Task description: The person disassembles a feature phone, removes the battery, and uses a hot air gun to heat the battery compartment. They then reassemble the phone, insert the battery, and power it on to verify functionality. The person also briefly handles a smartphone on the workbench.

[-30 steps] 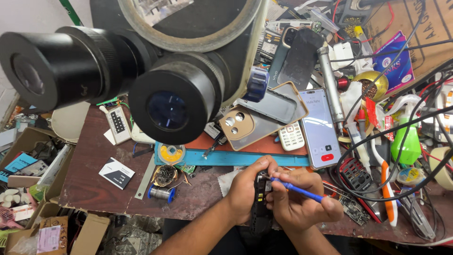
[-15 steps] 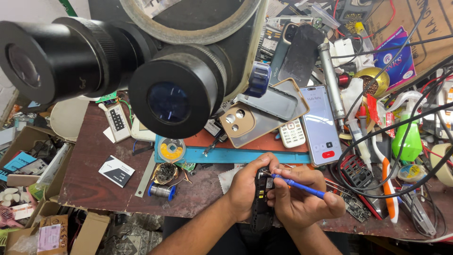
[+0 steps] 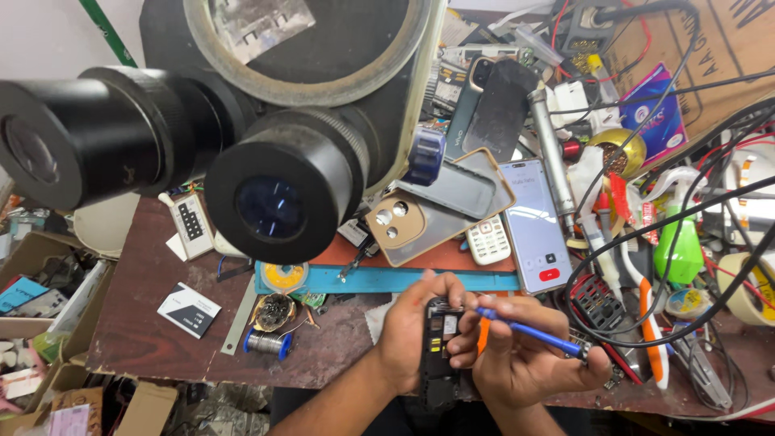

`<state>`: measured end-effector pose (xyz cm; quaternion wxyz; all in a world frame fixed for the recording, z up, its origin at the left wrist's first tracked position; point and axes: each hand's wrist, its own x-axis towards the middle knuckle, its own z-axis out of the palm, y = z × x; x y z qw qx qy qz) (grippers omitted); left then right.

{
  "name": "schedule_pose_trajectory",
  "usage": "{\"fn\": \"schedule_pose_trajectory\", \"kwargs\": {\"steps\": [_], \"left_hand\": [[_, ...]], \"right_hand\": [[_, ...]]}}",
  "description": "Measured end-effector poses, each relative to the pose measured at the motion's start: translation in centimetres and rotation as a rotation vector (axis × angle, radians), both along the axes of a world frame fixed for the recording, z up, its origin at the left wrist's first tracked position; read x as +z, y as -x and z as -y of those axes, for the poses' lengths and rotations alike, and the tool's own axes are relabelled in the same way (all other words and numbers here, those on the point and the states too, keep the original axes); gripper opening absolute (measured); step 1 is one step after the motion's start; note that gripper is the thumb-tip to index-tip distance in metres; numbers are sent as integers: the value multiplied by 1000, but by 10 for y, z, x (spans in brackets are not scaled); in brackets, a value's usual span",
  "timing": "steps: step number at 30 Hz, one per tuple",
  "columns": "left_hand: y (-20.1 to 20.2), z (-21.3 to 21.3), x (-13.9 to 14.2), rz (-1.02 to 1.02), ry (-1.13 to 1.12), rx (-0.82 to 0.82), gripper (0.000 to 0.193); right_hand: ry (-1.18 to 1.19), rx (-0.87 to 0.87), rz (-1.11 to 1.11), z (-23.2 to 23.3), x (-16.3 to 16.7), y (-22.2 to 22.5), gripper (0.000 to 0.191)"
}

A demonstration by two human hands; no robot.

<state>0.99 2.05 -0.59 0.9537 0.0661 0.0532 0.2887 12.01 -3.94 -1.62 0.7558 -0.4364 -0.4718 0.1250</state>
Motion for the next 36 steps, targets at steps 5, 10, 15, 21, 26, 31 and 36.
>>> {"fn": "schedule_pose_trajectory", "kwargs": {"steps": [5,10,15,21,26,31,36], "left_hand": [[1,-2,4,21,18,65,60],[1,-3,0,-16,-17,66,62],[0,-3,-5,-33,-49,52,64],[0,-3,-6,-29,-45,47,65],[-1,-3,-6,-15,-49,56,66],[-1,-4,-7,-33,-32,53,66],[0,-4,-7,19,-6,48,68]], "right_hand": [[-91,205,-1,8,0,-4,77],[-134,259,117,11,-4,-3,71],[-221,176,136,6,-11,3,68],[-132,99,115,14,-8,11,65],[-143,139,115,13,1,11,56],[-5,233,224,9,10,0,27],[32,391,278,9,20,-13,27]]}}
